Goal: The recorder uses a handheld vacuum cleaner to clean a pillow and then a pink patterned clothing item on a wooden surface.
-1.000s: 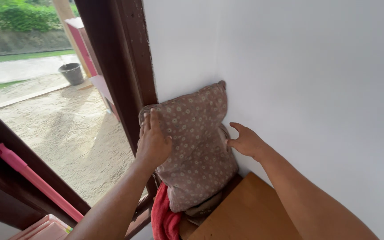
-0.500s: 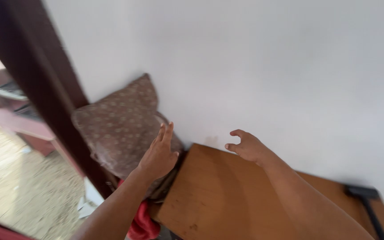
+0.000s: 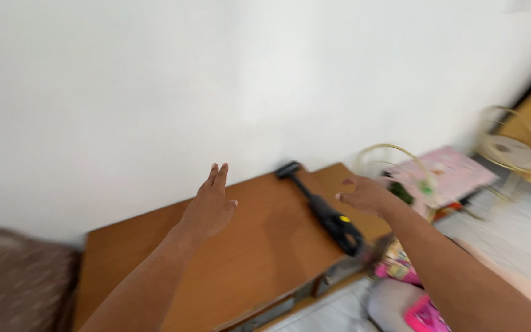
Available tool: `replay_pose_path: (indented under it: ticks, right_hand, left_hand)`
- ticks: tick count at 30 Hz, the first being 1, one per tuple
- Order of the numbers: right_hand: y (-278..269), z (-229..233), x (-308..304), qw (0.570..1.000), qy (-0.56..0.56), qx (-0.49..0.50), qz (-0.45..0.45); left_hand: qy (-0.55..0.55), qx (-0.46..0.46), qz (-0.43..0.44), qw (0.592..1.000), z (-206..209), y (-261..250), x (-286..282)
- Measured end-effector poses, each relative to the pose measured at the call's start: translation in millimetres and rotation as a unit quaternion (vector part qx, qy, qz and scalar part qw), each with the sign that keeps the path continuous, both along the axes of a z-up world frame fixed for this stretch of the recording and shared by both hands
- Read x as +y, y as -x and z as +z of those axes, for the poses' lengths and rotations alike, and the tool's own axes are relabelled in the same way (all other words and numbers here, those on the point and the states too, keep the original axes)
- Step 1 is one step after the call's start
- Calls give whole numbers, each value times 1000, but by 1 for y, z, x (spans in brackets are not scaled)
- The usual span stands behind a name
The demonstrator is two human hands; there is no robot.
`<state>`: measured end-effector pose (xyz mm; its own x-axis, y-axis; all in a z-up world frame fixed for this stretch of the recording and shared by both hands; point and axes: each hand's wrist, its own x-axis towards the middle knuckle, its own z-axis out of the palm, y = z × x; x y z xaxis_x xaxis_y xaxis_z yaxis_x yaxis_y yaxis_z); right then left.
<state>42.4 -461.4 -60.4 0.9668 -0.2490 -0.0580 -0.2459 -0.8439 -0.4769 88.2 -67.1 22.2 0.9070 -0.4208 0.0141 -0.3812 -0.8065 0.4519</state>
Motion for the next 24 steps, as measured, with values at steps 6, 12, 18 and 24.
replay_pose_path:
  ticks: [6,12,18,24]
  right_hand:
    - [125,12,-123,983,-61,18,-173]
    - [220,-28,-234,984,20,14,-176]
    - [286,-23,-260,962,-54,69,-258]
    - [313,-52,-287,959,-46,76,-271]
  left_hand:
    - [24,-22,-137,990,-22,13,-141]
    - [60,-34,-237,969,-54,53,-270]
    - [68,-16,-288,955,-86,105,-360]
    - [36,3,-325,945,-101,127,-410]
